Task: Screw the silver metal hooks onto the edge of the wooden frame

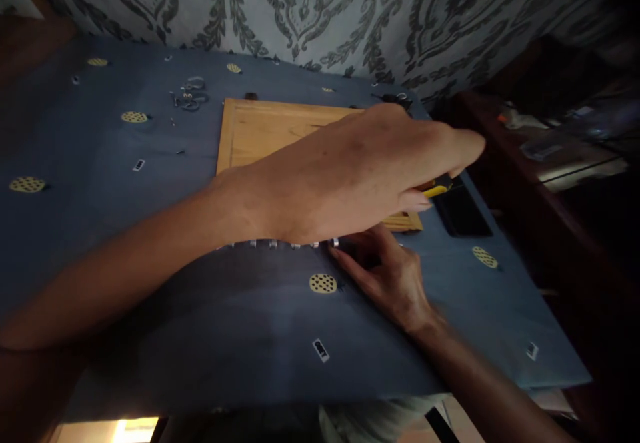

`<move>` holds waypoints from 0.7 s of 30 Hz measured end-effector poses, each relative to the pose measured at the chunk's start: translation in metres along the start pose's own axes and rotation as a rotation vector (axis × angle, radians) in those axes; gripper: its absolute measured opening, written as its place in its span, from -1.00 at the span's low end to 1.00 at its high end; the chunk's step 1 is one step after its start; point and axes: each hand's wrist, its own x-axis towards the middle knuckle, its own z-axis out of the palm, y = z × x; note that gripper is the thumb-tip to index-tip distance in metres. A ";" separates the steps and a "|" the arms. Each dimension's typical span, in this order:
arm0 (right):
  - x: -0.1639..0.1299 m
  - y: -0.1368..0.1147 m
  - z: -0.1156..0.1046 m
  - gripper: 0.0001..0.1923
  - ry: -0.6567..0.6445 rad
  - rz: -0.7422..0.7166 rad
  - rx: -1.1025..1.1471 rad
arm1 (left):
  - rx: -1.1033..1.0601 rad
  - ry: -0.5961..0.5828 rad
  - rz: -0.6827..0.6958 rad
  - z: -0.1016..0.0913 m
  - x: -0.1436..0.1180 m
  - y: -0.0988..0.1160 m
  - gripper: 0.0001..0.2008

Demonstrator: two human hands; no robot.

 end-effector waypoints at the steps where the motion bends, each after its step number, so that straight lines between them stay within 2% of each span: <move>1: 0.000 0.000 0.000 -0.68 -0.003 0.001 -0.001 | 0.002 0.015 0.004 0.001 0.000 0.000 -0.92; 5: 0.001 -0.001 -0.001 -0.69 -0.005 -0.001 0.006 | 0.022 0.052 -0.001 0.003 -0.001 0.000 -0.87; 10: 0.001 -0.001 0.000 -0.68 0.008 -0.013 0.009 | 0.065 0.041 -0.022 0.005 0.000 0.000 -0.81; 14: 0.000 0.000 0.000 -0.67 0.010 -0.004 -0.007 | 0.051 0.064 -0.027 0.005 0.000 -0.002 -0.83; 21: 0.000 -0.001 0.000 -0.62 -0.021 0.030 0.013 | 0.045 -0.034 -0.031 -0.005 -0.002 -0.005 -0.87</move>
